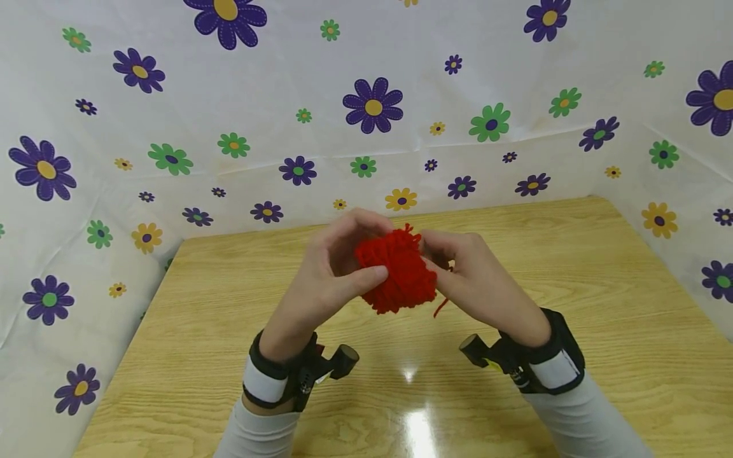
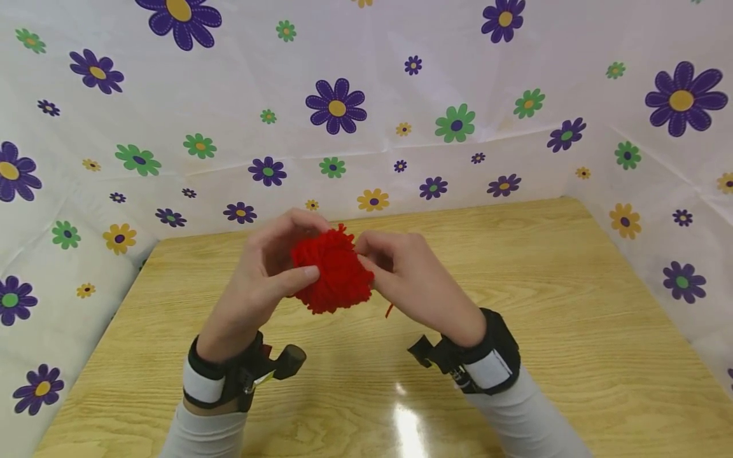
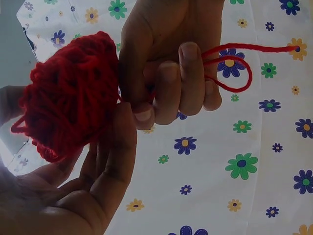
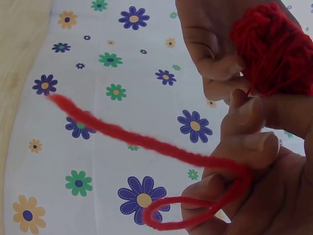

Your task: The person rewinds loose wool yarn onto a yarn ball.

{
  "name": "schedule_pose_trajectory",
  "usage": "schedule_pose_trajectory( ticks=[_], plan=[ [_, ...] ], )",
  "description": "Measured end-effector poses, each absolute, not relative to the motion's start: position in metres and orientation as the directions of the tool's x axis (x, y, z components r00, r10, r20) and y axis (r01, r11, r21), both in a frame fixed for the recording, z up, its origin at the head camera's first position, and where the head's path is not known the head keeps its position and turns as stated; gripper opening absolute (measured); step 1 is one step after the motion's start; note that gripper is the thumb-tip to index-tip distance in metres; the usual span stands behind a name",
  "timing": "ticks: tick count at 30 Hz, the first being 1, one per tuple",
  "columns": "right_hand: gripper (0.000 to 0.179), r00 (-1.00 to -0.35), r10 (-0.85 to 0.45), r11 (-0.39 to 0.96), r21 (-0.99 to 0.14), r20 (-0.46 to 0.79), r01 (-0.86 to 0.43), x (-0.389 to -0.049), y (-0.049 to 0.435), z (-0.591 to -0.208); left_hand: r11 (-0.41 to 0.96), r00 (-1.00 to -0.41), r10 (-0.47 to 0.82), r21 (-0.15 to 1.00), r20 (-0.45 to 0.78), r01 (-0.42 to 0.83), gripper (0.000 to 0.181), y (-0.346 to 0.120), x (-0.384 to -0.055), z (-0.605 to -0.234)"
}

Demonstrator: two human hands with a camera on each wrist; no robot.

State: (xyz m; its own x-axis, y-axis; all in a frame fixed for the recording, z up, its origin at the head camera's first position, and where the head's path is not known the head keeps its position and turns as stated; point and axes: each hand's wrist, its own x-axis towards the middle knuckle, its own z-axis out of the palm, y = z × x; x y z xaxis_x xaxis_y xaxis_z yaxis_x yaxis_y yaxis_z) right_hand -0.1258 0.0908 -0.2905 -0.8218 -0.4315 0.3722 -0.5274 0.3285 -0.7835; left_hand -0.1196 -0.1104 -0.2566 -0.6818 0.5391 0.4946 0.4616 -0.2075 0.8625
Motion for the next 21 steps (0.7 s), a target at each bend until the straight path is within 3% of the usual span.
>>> schedule_pose_trajectory(
  ticks=[12,16,21],
  plan=[
    [0.015,-0.838,-0.393,0.350,-0.781,0.378,-0.516,-0.128,0.092,-0.289,-0.132,-0.598,0.677,0.870,0.429,0.475,0.035,-0.109,-0.114,-0.248],
    [0.019,-0.853,-0.355,0.360,-0.786,0.383,-0.503,-0.128,0.094,-0.288,-0.038,-0.621,0.668,0.853,0.410,0.521,0.037,-0.109,-0.114,-0.248],
    [0.022,-0.865,-0.315,0.360,-0.793,0.391,-0.491,-0.127,0.095,-0.286,0.153,-0.696,0.618,0.813,0.365,0.562,0.035,-0.108,-0.114,-0.251]
  ],
)
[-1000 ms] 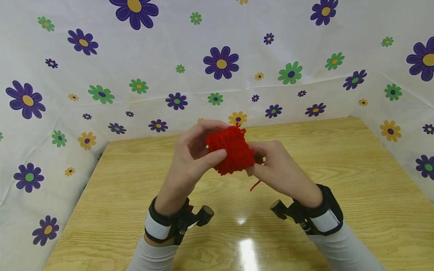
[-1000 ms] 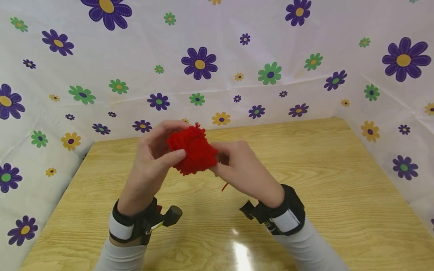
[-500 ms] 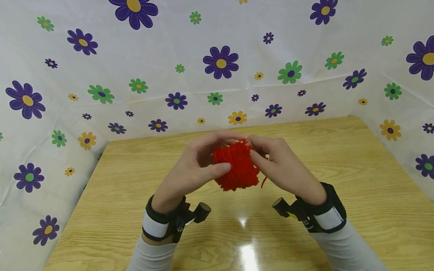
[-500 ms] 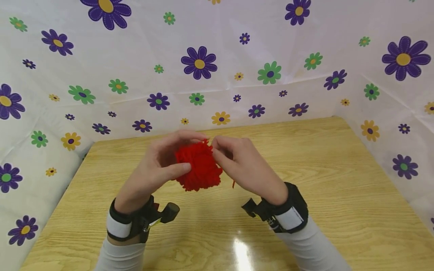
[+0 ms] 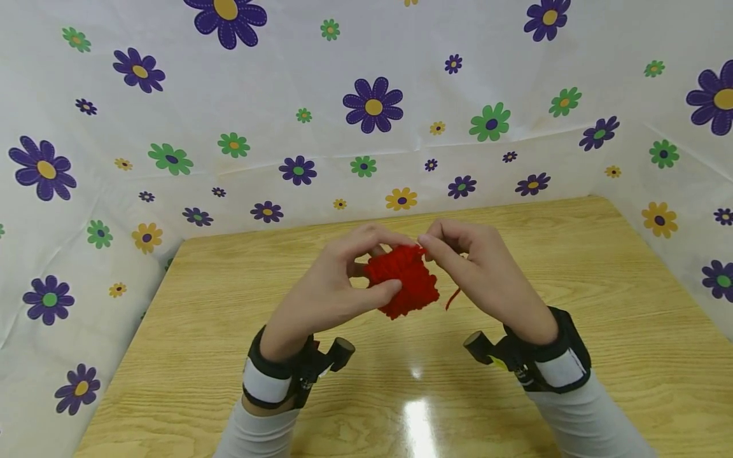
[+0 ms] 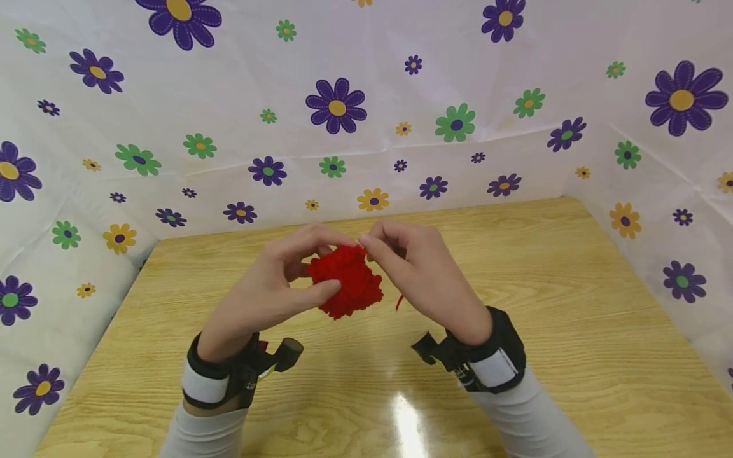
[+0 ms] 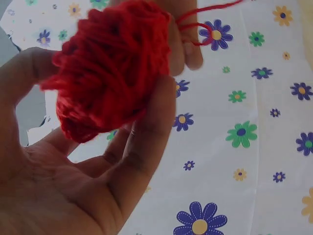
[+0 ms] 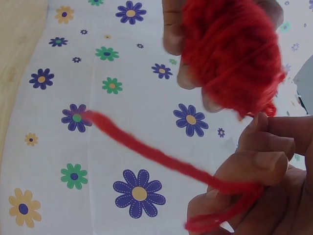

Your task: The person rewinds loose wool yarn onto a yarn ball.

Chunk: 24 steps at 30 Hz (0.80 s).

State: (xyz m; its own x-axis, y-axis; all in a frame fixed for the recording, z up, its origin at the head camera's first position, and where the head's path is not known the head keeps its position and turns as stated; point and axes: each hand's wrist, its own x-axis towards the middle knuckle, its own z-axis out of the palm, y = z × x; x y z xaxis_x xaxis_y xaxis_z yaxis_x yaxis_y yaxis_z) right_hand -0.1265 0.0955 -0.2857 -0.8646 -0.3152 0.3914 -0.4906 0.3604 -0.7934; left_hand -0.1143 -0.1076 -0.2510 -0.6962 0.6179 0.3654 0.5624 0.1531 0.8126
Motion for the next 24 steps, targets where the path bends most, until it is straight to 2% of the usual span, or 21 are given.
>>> schedule_pose_trajectory(
  ticks=[3,10,21,24],
  plan=[
    [0.019,-0.863,-0.309,0.353,-0.794,0.401,-0.495,-0.123,0.095,-0.282,0.216,-0.726,0.584,0.793,0.363,0.569,0.034,-0.106,-0.115,-0.252],
    [0.012,-0.847,-0.323,0.310,-0.798,0.423,-0.517,-0.107,0.088,-0.260,0.239,-0.734,0.524,0.753,0.432,0.613,0.033,-0.103,-0.117,-0.255],
    [0.005,-0.832,-0.341,0.332,-0.772,0.437,-0.541,-0.102,0.082,-0.257,0.265,-0.823,0.365,0.799,0.436,0.540,0.034,-0.102,-0.119,-0.256],
    [0.005,-0.832,-0.352,0.316,-0.783,0.428,-0.536,-0.101,0.080,-0.258,0.265,-0.828,0.321,0.795,0.461,0.545,0.035,-0.103,-0.124,-0.264]
  ],
)
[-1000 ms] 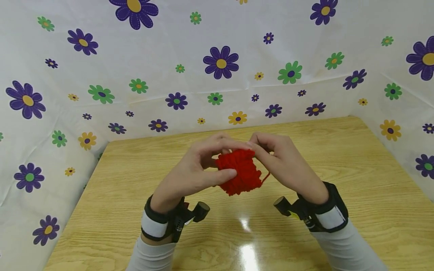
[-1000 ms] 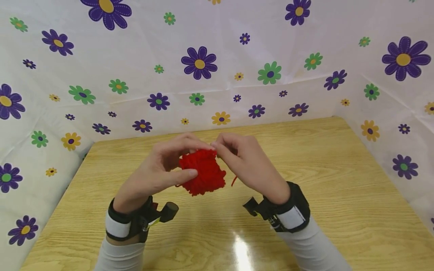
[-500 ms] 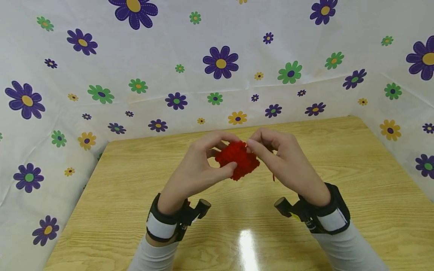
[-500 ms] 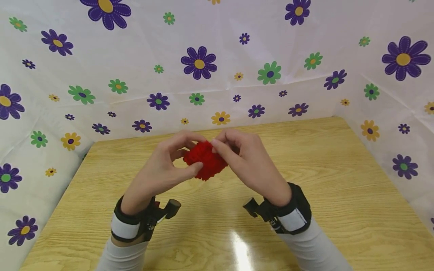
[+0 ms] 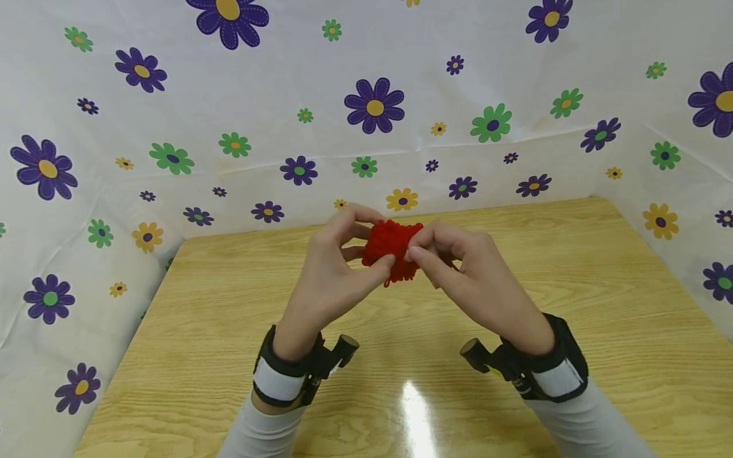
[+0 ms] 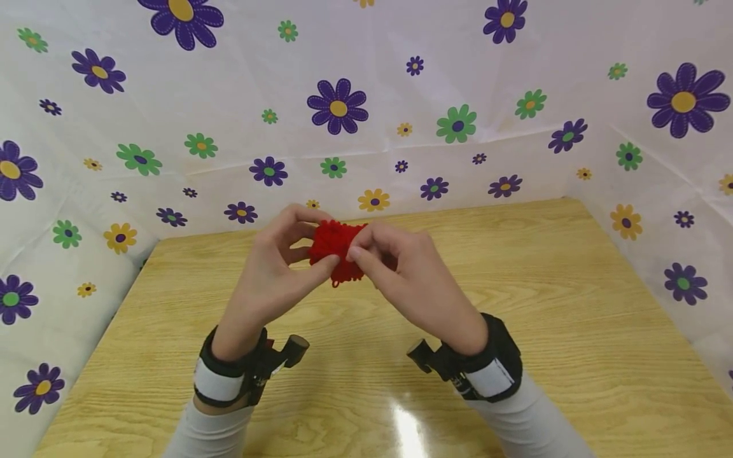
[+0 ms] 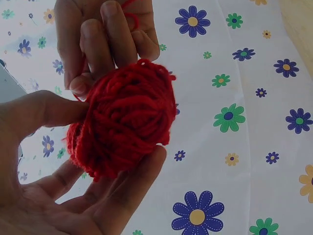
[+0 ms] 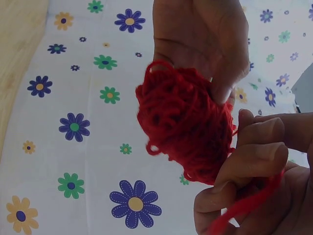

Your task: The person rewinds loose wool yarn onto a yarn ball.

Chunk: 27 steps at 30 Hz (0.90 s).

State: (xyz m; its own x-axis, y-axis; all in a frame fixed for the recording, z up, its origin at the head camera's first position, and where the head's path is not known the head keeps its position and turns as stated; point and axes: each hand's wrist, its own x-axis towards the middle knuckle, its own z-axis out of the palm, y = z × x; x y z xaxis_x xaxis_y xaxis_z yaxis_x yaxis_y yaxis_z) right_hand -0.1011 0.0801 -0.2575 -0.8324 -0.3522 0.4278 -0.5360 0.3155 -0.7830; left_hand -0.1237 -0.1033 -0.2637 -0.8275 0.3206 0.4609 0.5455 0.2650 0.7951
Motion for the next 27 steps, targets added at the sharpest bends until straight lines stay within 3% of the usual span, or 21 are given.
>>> schedule_pose_trajectory(
  ticks=[18,27],
  plan=[
    [0.005,-0.814,-0.401,0.308,-0.775,0.421,-0.552,-0.0984,0.0758,-0.2575,0.233,-0.825,0.228,0.794,0.516,0.561,0.034,-0.0996,-0.1185,-0.2568],
    [0.005,-0.800,-0.430,0.286,-0.778,0.418,-0.560,-0.0979,0.0752,-0.2582,0.134,-0.829,0.188,0.823,0.526,0.552,0.032,-0.1005,-0.1212,-0.2581]
  ],
)
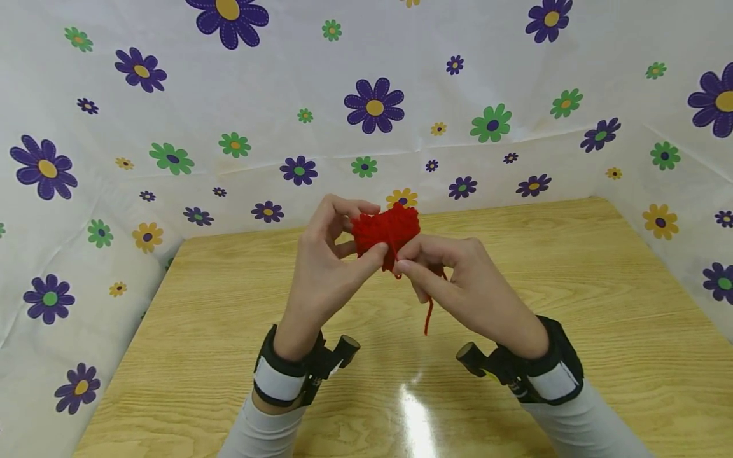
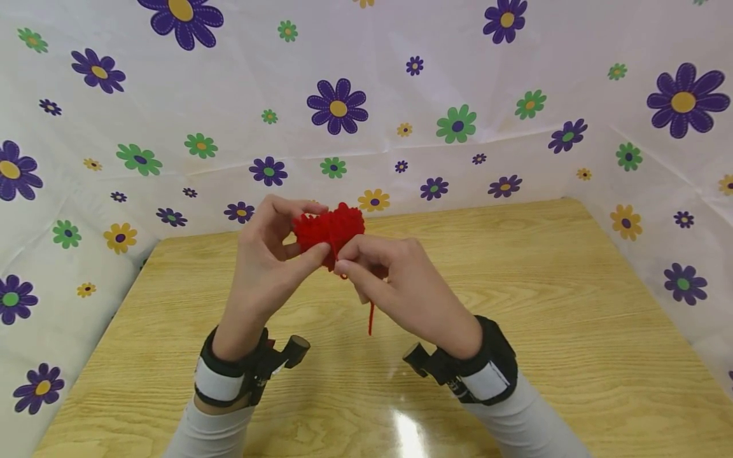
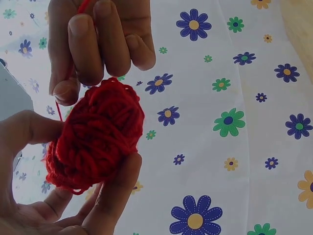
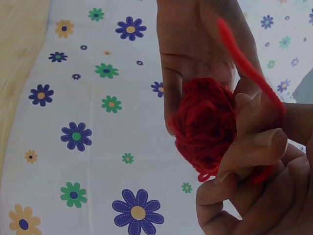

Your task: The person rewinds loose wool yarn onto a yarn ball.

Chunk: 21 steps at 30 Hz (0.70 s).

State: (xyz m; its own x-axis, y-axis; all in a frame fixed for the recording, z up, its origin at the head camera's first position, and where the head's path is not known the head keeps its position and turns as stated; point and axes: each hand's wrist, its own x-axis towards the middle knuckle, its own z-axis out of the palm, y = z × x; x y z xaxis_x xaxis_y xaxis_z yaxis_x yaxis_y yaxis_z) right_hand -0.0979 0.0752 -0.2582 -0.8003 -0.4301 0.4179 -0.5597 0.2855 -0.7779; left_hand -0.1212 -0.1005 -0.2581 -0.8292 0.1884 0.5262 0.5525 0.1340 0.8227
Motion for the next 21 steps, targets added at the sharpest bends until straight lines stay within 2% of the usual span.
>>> schedule_pose_trajectory(
  ticks=[21],
  plan=[
    [0.004,-0.769,-0.462,0.290,-0.745,0.442,-0.601,-0.098,0.074,-0.258,-0.154,-0.806,0.084,0.807,0.586,0.571,0.026,-0.111,-0.129,-0.261]
  ],
)
